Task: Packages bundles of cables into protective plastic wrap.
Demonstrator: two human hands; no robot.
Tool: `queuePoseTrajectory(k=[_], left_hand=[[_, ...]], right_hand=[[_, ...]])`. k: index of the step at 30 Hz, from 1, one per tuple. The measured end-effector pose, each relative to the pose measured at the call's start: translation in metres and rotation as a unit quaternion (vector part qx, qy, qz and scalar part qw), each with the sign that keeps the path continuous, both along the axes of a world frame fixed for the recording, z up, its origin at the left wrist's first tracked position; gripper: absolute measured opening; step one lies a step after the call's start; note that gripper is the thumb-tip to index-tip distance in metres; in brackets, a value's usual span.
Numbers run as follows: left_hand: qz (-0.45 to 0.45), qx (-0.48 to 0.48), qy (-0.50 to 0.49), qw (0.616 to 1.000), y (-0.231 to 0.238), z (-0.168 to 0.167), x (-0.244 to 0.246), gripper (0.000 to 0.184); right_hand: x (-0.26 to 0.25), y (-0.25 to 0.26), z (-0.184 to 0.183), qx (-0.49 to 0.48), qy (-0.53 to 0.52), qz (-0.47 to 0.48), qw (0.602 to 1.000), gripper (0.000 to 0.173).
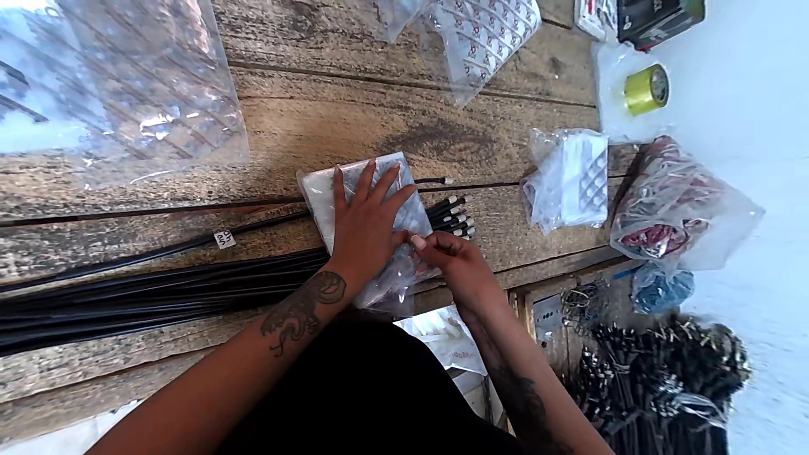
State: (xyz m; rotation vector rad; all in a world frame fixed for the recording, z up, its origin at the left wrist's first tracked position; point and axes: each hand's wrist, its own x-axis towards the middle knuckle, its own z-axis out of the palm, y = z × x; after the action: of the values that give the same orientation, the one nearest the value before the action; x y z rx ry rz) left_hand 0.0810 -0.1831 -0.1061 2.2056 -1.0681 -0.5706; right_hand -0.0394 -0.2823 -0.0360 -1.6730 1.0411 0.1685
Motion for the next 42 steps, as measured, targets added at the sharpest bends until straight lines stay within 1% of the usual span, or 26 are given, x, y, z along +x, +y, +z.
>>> queuePoseTrajectory(k=[4,6,8,10,13,15,18,20,22,24,28,30,32,34,38,40,42], left_hand=[[-0.004,0.005,0.0,1.0,-0.001,0.001,-0.001,0.069],[-0.037,0.016,0.031,0.999,0.002,0.002,0.007,0.075],[-0.099,0.037,0.088,0.991,0.006,0.01,0.023,0.084],[-0.145,0.062,0.126,0.979,0.005,0.021,0.037,0.088],[-0.179,0.056,0.142,0.972,0.001,0.027,0.043,0.081],[-0.189,0.02,0.156,0.969,0.003,0.02,0.046,0.076],[-0.217,-0.017,0.185,0.958,0.009,0.013,0.054,0.074],[-0.238,-0.031,0.204,0.949,0.014,0.01,0.063,0.075],[-0.231,-0.045,0.208,0.949,0.015,0.009,0.067,0.07],[-0.2,-0.068,0.192,0.958,0.011,0.004,0.058,0.061],[-0.116,-0.114,0.128,0.978,0.001,-0.008,0.035,0.053],[-0.1,-0.116,0.086,0.984,-0.002,-0.012,0.026,0.05],[-0.096,-0.094,0.047,0.99,-0.004,-0.014,0.02,0.049],[-0.084,-0.081,0.02,0.993,-0.006,-0.014,0.017,0.048],[-0.071,-0.06,0.008,0.996,-0.009,-0.01,0.015,0.051],[-0.071,-0.045,0.006,0.996,-0.011,-0.008,0.015,0.055],[-0.077,-0.031,0.015,0.996,-0.012,-0.007,0.016,0.06]], right_hand=[[-0.005,0.003,-0.003,0.045,-0.066,-0.059,0.995,0.023],[-0.006,0.004,-0.004,0.061,-0.082,-0.077,0.992,0.022],[-0.005,0.003,-0.001,0.058,-0.071,-0.044,0.995,0.02],[-0.004,0.003,0.004,0.048,-0.054,-0.022,0.997,0.02],[-0.002,0.004,0.007,0.033,-0.047,-0.021,0.998,0.022],[-0.004,0.005,0.009,0.035,-0.048,-0.013,0.998,0.024],[-0.006,0.008,0.014,0.046,-0.043,-0.002,0.998,0.025],[-0.001,0.01,0.012,0.044,-0.048,-0.022,0.998,0.023],[0.0,0.009,0.009,0.037,-0.048,-0.034,0.998,0.023],[-0.002,0.007,0.008,0.033,-0.041,-0.023,0.998,0.023],[-0.001,0.005,0.009,0.002,-0.022,-0.013,1.0,0.023],[-0.001,0.002,0.008,-0.015,0.006,0.004,1.0,0.025],[0.001,0.001,0.002,-0.018,0.027,-0.014,0.999,0.032],[0.007,0.001,0.0,-0.004,0.021,-0.072,0.997,0.034],[0.008,0.005,-0.001,0.017,-0.057,-0.158,0.986,0.033],[0.003,0.007,-0.003,0.02,-0.091,-0.163,0.982,0.034],[-0.003,0.009,-0.002,0.019,-0.089,-0.142,0.986,0.035]])
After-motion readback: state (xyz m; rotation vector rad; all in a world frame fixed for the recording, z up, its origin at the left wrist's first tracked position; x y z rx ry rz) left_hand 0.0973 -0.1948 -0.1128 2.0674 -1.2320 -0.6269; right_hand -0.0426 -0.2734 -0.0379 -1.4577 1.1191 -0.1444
